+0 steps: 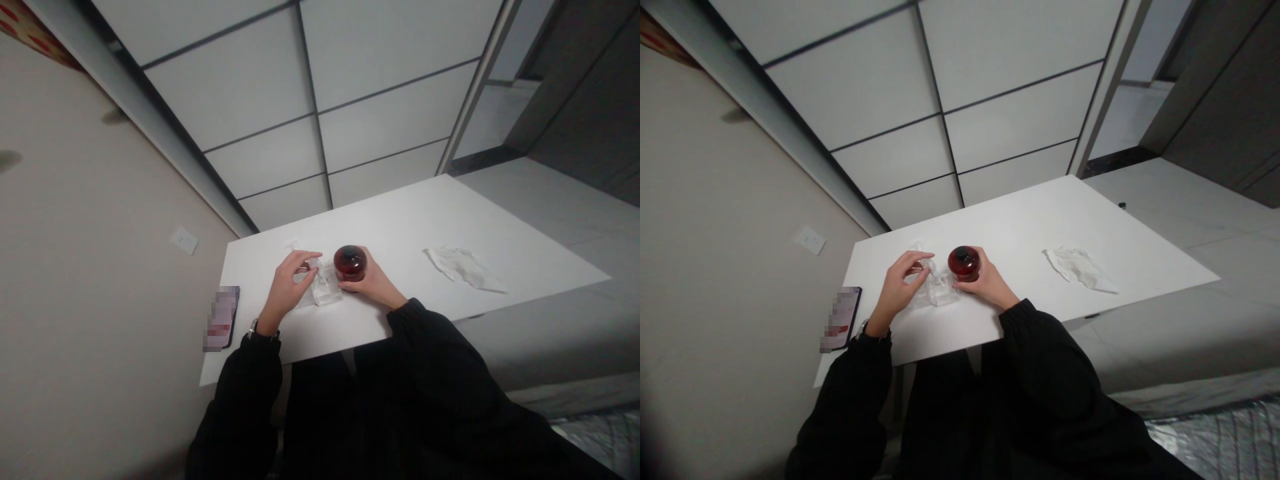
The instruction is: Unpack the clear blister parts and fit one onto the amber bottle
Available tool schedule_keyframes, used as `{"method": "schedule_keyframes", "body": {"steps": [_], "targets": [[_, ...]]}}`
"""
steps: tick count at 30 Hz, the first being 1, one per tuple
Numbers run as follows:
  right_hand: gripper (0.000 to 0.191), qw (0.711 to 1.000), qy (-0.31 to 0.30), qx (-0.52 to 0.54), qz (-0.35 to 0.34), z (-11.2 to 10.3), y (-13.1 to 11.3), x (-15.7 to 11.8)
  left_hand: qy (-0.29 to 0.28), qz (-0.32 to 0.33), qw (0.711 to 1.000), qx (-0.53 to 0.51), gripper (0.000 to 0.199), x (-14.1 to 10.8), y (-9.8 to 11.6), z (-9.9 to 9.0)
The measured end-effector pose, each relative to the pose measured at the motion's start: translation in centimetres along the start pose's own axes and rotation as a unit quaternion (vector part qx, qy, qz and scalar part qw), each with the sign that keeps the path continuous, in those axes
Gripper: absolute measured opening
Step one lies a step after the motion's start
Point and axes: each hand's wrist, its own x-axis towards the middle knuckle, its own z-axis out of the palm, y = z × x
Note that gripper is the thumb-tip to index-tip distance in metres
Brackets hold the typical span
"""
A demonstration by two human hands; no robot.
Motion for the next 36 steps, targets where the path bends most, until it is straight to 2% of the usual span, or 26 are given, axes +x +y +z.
{"method": "schedule_keyframes", "body": {"steps": [4,10,16,24,27,31,36], "targets": [[0.088,1.000,0.000,0.001,-0.005,0.1,-0.1,0.0,-0.037,-0.003,0.999,0.009,0.027,-0.2,0.2,-0.2],[0.090,1.000,-0.001,0.003,-0.002,0.1,-0.3,0.1,0.015,0.018,0.999,0.030,0.031,-0.1,0.4,-0.7],[0.087,1.000,0.002,-0.004,-0.011,0.1,-0.4,0.1,-0.018,-0.003,1.000,0.001,0.031,0.5,0.4,-1.2],[0.088,1.000,0.004,-0.008,-0.014,0.2,-0.4,0.1,0.003,-0.031,0.999,-0.013,0.034,1.3,0.0,-1.0],[0.088,1.000,0.000,-0.009,-0.009,0.2,-0.5,0.1,-0.005,-0.071,0.997,-0.026,0.040,2.7,-1.4,-1.8],[0.088,1.000,-0.003,-0.008,0.000,0.1,-0.2,0.0,-0.048,-0.156,0.986,0.023,0.043,6.4,-5.0,-2.6],[0.088,1.000,-0.001,-0.002,0.001,0.2,0.1,0.0,-0.102,-0.198,0.972,0.069,0.035,10.9,-10.3,-1.6]]}}
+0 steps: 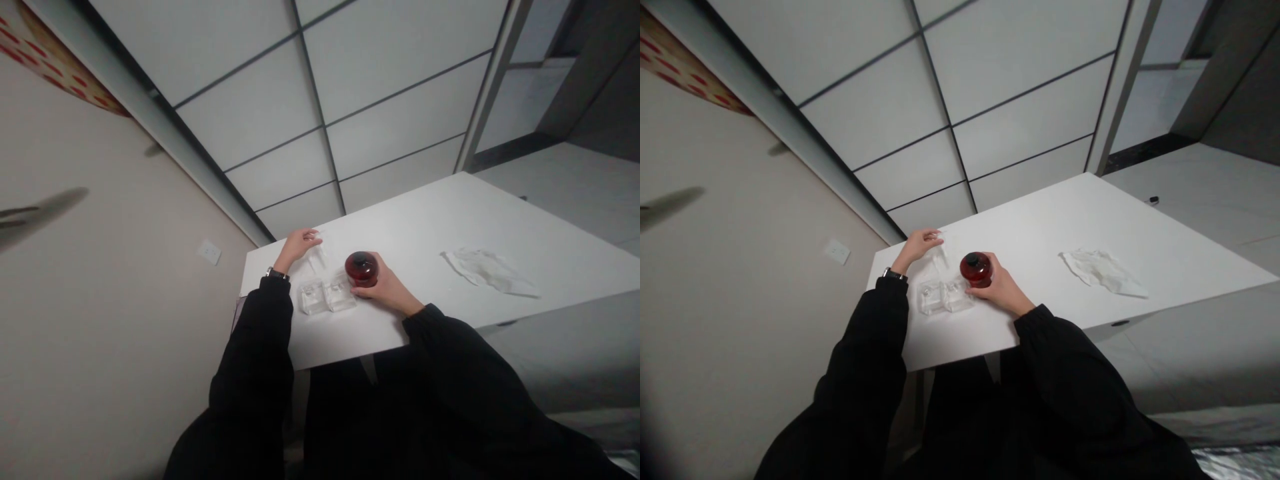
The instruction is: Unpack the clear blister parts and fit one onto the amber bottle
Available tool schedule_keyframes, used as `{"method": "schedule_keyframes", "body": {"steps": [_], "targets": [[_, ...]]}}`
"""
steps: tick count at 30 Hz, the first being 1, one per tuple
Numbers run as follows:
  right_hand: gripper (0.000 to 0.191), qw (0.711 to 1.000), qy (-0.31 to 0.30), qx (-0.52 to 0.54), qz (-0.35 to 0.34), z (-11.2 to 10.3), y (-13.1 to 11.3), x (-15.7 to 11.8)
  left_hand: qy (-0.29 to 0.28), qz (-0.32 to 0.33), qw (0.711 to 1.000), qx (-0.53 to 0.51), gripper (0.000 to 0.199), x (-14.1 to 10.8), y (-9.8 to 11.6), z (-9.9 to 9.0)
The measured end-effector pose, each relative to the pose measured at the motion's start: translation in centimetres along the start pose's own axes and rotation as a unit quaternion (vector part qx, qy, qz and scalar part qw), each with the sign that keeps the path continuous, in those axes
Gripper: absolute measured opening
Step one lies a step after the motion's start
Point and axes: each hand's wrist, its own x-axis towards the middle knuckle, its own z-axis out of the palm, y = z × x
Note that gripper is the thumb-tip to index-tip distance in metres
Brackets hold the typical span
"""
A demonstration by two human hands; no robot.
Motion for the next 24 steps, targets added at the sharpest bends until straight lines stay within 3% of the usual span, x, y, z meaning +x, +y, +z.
{"method": "schedule_keyframes", "body": {"steps": [4,10,14,16,18,19,24], "targets": [[0.086,1.000,-0.001,-0.003,0.000,0.1,-0.1,0.0,-0.032,-0.001,0.998,0.048,0.025,1.8,-1.4,1.6],[0.085,1.000,-0.002,-0.009,0.005,0.2,-0.3,0.0,-0.001,0.044,0.995,0.085,0.029,0.1,-0.8,1.9],[0.086,1.000,-0.009,-0.011,0.004,0.0,0.0,0.0,-0.017,0.126,0.990,0.054,0.036,-2.6,3.3,0.8],[0.086,1.000,-0.010,-0.007,0.004,-0.1,0.1,0.1,-0.085,0.201,0.976,0.020,0.040,-4.2,6.2,0.4],[0.083,1.000,-0.012,-0.003,0.002,-0.1,0.1,0.1,-0.178,0.324,0.929,-0.016,0.040,-5.5,8.9,0.3],[0.082,1.000,-0.014,-0.002,0.000,-0.1,0.1,0.2,-0.189,0.347,0.918,-0.014,0.034,-6.0,10.0,0.3],[0.077,1.000,-0.019,-0.007,-0.007,-0.2,-0.1,0.2,-0.152,0.328,0.929,0.073,0.017,-6.1,12.4,1.1]]}}
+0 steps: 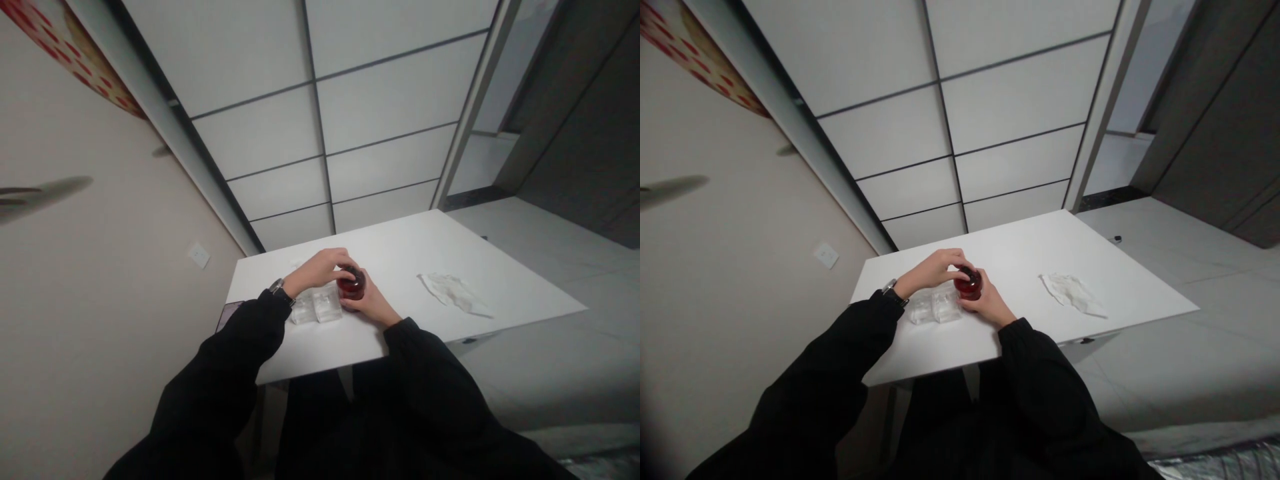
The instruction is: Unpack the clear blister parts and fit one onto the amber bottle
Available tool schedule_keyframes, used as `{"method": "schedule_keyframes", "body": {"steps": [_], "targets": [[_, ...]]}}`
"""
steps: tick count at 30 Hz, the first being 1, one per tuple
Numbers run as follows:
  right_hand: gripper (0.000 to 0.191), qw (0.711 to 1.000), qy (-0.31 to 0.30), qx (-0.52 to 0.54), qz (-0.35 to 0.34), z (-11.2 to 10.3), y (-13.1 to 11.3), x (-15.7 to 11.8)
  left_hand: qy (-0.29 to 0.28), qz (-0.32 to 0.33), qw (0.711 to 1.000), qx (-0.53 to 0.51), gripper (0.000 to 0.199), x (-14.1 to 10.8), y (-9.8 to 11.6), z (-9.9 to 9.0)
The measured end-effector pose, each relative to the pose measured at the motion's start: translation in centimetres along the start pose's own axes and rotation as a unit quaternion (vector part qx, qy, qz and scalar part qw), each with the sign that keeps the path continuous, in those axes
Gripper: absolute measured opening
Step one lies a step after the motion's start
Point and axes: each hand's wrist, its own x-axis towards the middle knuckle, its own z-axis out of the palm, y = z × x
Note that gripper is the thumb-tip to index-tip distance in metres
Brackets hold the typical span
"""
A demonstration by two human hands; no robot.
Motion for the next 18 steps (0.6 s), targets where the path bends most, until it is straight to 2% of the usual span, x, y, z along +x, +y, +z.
{"method": "schedule_keyframes", "body": {"steps": [4,8,10,14,18], "targets": [[0.077,1.000,-0.001,-0.009,-0.002,-0.1,-0.2,0.0,0.014,-0.027,0.998,0.050,0.021,1.0,0.3,0.6],[0.081,1.000,0.003,-0.022,-0.002,-0.6,-0.2,-0.1,-0.018,0.067,0.997,-0.032,0.025,0.7,0.7,0.4],[0.080,1.000,0.000,-0.023,-0.003,-0.9,-0.1,-0.3,-0.026,0.082,0.994,-0.060,0.026,0.2,0.8,0.0],[0.079,1.000,-0.002,-0.019,-0.008,-1.2,0.1,-0.7,-0.019,-0.022,0.999,0.021,0.030,-0.2,1.1,-0.1],[0.078,1.000,-0.003,-0.015,-0.006,-1.2,0.1,-0.8,-0.028,-0.074,0.991,0.104,0.026,1.1,2.2,0.3]]}}
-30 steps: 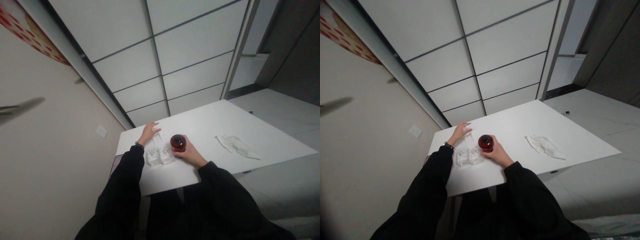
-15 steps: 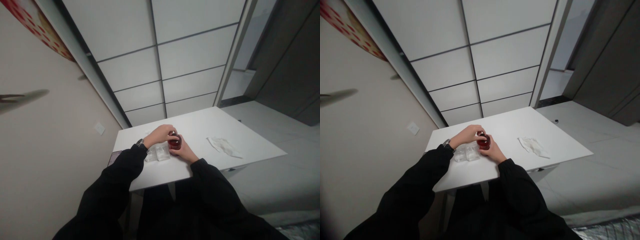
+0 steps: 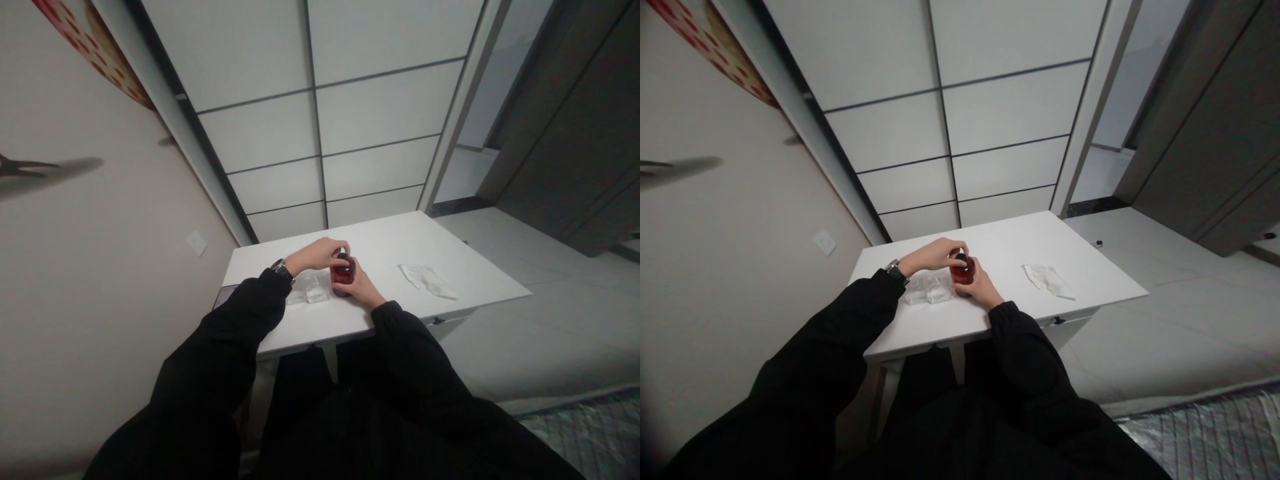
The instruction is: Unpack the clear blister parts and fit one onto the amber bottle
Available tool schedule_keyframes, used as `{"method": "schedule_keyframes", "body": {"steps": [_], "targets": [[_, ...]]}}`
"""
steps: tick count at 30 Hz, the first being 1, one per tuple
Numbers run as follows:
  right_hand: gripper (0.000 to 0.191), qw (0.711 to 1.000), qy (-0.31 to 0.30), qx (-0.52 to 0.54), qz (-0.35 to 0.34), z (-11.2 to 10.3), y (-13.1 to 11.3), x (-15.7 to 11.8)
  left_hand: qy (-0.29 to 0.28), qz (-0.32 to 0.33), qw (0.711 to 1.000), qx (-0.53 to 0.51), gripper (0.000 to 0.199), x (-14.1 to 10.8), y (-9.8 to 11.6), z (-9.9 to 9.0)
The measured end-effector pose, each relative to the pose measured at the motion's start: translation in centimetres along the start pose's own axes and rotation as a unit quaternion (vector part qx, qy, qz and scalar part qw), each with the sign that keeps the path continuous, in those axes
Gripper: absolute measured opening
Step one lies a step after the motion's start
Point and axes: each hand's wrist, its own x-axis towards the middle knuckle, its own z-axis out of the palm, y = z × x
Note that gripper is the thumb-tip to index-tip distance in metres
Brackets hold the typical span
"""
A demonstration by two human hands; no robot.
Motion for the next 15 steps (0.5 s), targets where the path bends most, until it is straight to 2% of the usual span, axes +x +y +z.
{"method": "schedule_keyframes", "body": {"steps": [8,11,15], "targets": [[0.077,1.000,0.004,-0.003,0.006,0.1,-0.6,-0.3,0.003,-0.083,0.981,0.176,0.037,2.1,3.8,0.1],[0.079,1.000,0.000,0.003,0.017,0.0,-0.5,-0.4,-0.011,-0.077,0.977,0.200,0.034,2.1,4.4,0.2],[0.081,0.999,-0.019,0.022,0.028,-0.2,-0.5,-0.6,-0.050,-0.023,0.983,0.176,0.028,0.8,3.3,-0.2]]}}
